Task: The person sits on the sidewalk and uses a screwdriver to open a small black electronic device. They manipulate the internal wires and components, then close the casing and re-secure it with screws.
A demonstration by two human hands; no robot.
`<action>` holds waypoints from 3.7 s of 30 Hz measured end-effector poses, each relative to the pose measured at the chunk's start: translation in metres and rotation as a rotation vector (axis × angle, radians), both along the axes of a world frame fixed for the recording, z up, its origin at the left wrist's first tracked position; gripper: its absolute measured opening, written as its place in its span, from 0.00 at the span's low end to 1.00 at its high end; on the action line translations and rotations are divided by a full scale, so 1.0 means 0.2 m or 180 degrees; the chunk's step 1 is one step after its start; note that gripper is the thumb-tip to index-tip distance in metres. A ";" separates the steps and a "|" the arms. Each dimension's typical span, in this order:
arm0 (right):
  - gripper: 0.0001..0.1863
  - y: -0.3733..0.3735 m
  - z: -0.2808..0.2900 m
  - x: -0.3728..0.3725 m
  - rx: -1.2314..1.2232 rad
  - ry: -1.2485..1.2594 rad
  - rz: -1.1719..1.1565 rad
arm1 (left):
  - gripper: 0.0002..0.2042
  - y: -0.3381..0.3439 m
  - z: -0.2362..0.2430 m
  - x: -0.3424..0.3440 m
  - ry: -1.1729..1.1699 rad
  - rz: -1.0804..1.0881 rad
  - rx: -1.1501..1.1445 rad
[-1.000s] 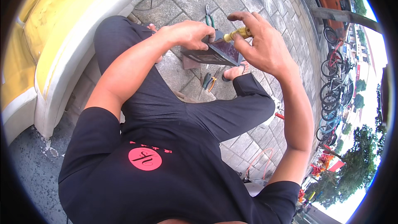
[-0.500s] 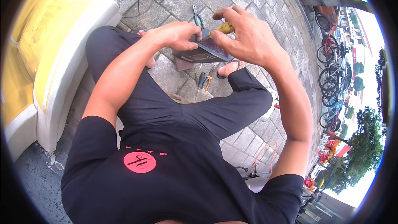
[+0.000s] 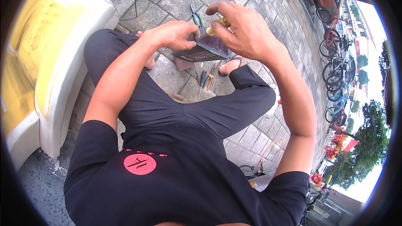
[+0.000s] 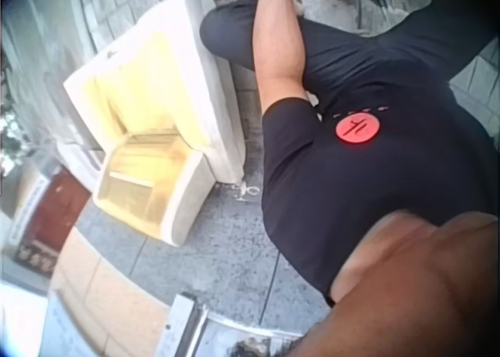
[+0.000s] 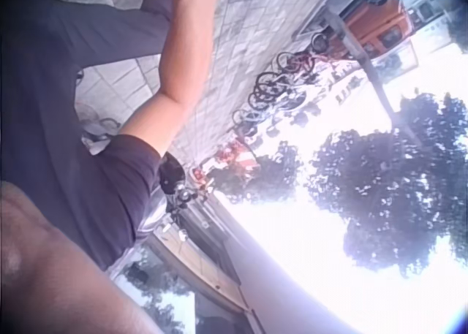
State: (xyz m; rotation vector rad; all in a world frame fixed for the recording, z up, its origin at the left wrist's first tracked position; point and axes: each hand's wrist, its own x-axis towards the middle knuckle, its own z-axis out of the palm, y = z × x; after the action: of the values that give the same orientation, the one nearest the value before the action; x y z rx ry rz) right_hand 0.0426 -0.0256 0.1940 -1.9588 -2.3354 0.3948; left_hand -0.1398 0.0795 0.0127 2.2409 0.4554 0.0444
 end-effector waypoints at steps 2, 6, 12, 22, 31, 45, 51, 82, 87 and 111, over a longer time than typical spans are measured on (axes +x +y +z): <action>0.23 -0.02 -0.02 0.02 0.0706 0.0105 0.0426 | 0.18 0.00 0.00 0.01 0.0022 -0.0024 -0.0045; 0.25 -0.01 0.05 -0.05 -0.0114 -0.0365 -0.0136 | 0.19 -0.01 0.05 -0.01 0.0237 -0.0021 0.0127; 0.27 -0.01 -0.01 -0.02 0.0328 0.0123 0.0217 | 0.18 0.01 0.03 -0.03 0.0103 -0.0021 -0.0050; 0.28 -0.01 -0.03 0.00 0.0179 0.0165 0.0152 | 0.19 0.01 -0.04 -0.01 0.0066 0.0219 -0.0058; 0.25 -0.04 -0.10 0.04 0.0253 0.0051 -0.0033 | 0.15 -0.05 0.04 0.06 0.0053 0.0078 0.0191; 0.29 -0.04 -0.05 0.04 0.0602 -0.0092 -0.0126 | 0.19 -0.06 0.04 0.06 0.0173 0.0016 0.1001; 0.26 0.04 -0.01 0.00 -0.0195 0.0239 -0.0550 | 0.24 -0.16 0.14 0.04 0.0651 0.0131 0.0946; 0.10 -0.46 -0.67 0.98 0.1007 0.4578 -0.3076 | 0.18 -0.24 0.05 0.15 0.0897 0.0423 0.1755; 0.10 -0.65 -0.96 1.04 0.1113 0.5047 -0.3627 | 0.24 -0.27 0.10 0.16 0.1024 0.0829 0.1604; 0.17 -0.64 -1.20 1.22 0.1835 0.4205 -0.3728 | 0.26 -0.26 0.16 0.24 0.1585 0.0619 0.1991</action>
State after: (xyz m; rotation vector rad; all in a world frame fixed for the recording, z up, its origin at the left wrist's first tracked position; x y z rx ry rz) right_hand 0.2861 -0.1528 -0.0464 -1.5365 -0.3277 0.5257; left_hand -0.0917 0.0268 0.0455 2.8109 1.0431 -0.3186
